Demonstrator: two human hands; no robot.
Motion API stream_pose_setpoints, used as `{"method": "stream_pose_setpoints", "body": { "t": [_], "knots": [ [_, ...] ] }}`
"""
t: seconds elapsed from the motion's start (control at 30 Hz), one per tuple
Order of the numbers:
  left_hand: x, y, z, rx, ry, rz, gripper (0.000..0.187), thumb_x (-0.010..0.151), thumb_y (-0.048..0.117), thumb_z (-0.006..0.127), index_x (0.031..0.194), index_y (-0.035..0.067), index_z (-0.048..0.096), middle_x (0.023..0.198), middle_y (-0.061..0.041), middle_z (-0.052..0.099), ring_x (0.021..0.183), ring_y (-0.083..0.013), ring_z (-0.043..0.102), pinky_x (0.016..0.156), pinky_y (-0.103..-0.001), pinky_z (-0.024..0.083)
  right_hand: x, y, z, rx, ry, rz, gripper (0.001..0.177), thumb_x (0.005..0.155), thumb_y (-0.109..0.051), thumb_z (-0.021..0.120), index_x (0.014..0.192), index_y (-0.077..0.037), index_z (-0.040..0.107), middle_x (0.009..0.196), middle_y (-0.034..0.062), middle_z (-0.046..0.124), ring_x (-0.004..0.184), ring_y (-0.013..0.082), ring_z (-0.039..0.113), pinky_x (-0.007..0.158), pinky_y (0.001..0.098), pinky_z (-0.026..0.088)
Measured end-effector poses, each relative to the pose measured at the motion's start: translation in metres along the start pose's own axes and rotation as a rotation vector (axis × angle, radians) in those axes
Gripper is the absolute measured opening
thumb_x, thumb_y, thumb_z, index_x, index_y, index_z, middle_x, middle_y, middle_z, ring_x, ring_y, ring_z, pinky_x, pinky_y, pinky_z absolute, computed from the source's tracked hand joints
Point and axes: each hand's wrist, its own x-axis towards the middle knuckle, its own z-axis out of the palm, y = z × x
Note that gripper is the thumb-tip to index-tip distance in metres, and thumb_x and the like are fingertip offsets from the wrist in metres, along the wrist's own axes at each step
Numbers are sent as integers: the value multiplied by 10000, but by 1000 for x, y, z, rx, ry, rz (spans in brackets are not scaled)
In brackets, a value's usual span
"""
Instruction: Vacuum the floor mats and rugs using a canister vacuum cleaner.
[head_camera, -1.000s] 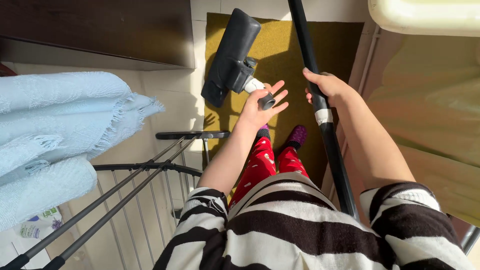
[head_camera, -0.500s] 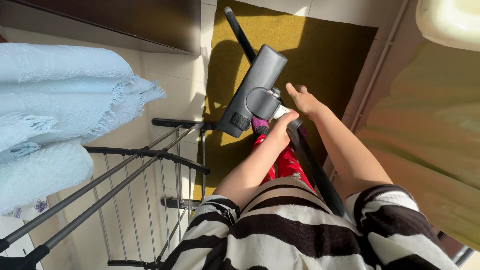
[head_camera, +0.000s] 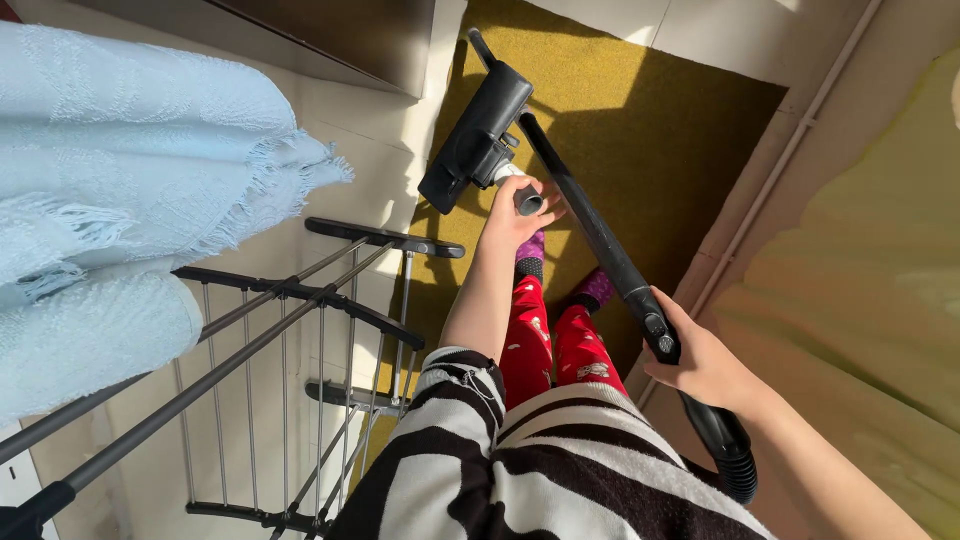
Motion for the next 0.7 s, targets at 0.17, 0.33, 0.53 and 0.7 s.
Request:
{"method": "stream_pose_setpoints", "body": {
  "t": [0.17,0.33,0.53,0.7],
  "knots": [
    [-55,-54,-42,-13,43,26,167,812,249,673,801,89,627,1292,-114,576,1255,-396,542,1060,-667,428,83,-5,11,-115,121,-84,1058,728,-85,720,1628,-116,164,926,141,704,833,270,697,808,351,535],
    [-75,-93,-109,1,93,-53,210,828,278,676,791,80,619,1345,-111,583,1266,-355,567,1068,-623,458,191,-11,11,-296,181,-84,1084,727,-122,722,1664,-101,177,909,276,717,865,384,713,820,417,550],
    [-110,-93,-110,93,267,-92,386,848,243,649,1172,48,568,1345,-165,589,1301,-410,549,1047,-616,491,334,-14,5,-454,326,-340,1108,707,-139,786,1623,-67,166,1112,324,683,1053,468,656,910,489,535],
    [-104,-85,-125,165,309,-199,485,867,198,619,1307,24,509,1395,-151,579,1332,-348,553,1086,-550,500,362,-25,0,-652,234,-58,1149,754,-75,689,1667,-88,-8,1185,317,651,1030,454,691,898,484,572]
  ]
}}
